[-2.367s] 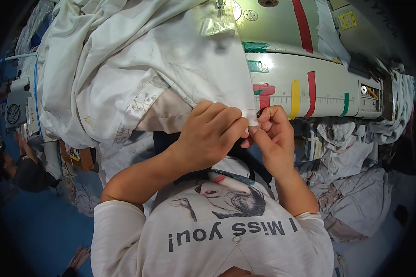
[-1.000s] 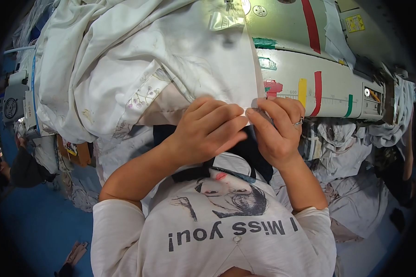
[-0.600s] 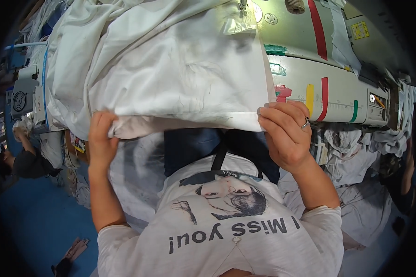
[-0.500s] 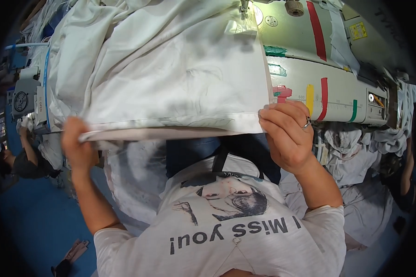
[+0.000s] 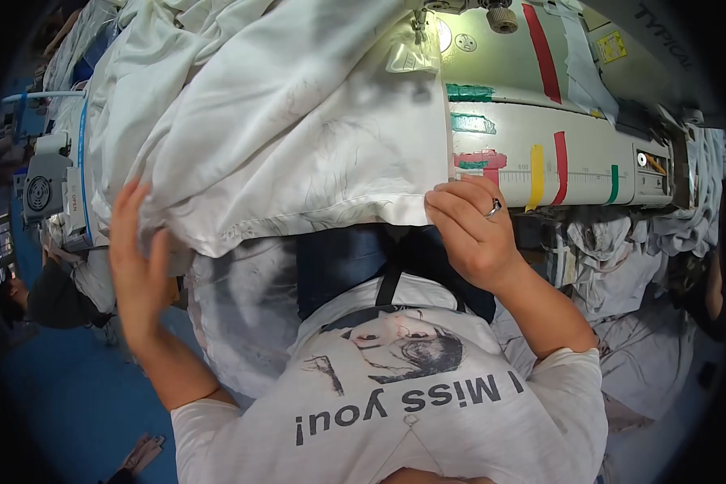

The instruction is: Sewing fabric pieces together using an industrial sewing machine in a factory.

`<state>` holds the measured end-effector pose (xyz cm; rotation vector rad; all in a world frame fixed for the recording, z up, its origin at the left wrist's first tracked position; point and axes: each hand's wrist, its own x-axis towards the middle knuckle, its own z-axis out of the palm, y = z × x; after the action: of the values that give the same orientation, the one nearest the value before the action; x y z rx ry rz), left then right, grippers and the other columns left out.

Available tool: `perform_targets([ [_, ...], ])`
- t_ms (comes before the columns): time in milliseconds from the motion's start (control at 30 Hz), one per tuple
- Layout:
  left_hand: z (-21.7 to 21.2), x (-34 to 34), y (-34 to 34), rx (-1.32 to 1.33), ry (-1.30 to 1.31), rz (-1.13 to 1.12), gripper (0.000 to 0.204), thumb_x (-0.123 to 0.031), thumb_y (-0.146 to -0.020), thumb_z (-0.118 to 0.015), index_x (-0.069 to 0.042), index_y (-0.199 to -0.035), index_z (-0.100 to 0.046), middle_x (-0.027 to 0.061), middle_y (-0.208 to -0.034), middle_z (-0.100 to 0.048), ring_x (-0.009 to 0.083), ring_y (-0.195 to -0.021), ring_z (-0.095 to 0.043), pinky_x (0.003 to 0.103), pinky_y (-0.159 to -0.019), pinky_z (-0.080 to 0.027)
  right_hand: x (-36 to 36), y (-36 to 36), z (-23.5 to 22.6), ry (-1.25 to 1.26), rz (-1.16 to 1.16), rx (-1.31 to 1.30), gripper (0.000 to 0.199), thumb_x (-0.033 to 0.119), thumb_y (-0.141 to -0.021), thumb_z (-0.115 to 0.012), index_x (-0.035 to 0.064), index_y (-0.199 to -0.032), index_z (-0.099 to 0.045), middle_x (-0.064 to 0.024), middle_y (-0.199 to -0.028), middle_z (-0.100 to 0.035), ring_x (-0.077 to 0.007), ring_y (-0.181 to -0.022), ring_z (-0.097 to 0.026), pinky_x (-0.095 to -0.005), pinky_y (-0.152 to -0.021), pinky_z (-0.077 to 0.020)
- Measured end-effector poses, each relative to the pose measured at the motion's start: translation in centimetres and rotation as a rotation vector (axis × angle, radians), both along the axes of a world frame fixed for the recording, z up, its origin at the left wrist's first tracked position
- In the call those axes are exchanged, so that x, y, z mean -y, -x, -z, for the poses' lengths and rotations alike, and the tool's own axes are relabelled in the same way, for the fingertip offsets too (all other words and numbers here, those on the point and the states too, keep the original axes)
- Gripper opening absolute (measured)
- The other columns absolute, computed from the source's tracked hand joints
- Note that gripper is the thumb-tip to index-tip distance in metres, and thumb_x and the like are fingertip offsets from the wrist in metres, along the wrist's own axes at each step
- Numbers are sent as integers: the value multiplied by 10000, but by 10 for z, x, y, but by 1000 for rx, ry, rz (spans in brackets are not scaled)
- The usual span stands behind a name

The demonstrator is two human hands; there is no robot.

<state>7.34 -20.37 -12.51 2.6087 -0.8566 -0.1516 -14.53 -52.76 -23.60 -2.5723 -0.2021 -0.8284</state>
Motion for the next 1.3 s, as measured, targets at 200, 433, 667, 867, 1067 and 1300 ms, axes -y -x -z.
perform_targets([
  [200,87,70,-15,16,77,193,681,-70,-899,-621,-71,-1526,-355,179,-1621,-255,324,-1488,-277,364,-1190,-244,3,5,-14,-27,-9,21,252,-49,-651,-699,-49,-902,-690,-120,-996,-684,-289,-929,-651,-438,-836,-521],
  [433,61,77,-32,15,-129,223,635,-171,-905,-665,-41,-1477,-422,230,-1561,-343,399,-1415,-376,411,-1141,-343,3,5,-1,-28,3,-18,253,-48,-650,-709,-33,-901,-696,-113,-1003,-688,-288,-942,-650,-443,-838,-521],
  [667,64,221,-2,417,288,807,320,-119,-818,-645,-12,-1119,-641,146,-1159,-646,302,-1067,-630,381,-908,-520,0,6,-2,-54,39,-35,263,-38,-636,-718,-23,-898,-702,-108,-994,-696,-289,-929,-655,-454,-853,-524],
  [867,98,256,-25,632,361,948,189,-134,-773,-617,-26,-922,-665,85,-993,-675,232,-949,-651,338,-847,-533,0,10,-6,-59,65,-68,228,-18,-664,-721,-3,-891,-711,-96,-986,-707,-279,-914,-667,-452,-852,-518],
  [1067,96,259,-22,556,329,949,159,-120,-768,-618,-27,-891,-657,90,-962,-678,232,-910,-657,339,-834,-532,2,11,-5,-94,65,-86,220,-28,-666,-716,-6,-885,-713,-101,-983,-712,-278,-902,-670,-454,-853,-510],
  [1300,104,260,-29,446,409,985,179,-113,-773,-624,-30,-928,-650,81,-1001,-685,233,-928,-665,363,-844,-524,3,11,-3,-113,58,-102,234,-32,-660,-712,-7,-893,-724,-99,-995,-715,-273,-904,-672,-449,-868,-501],
])
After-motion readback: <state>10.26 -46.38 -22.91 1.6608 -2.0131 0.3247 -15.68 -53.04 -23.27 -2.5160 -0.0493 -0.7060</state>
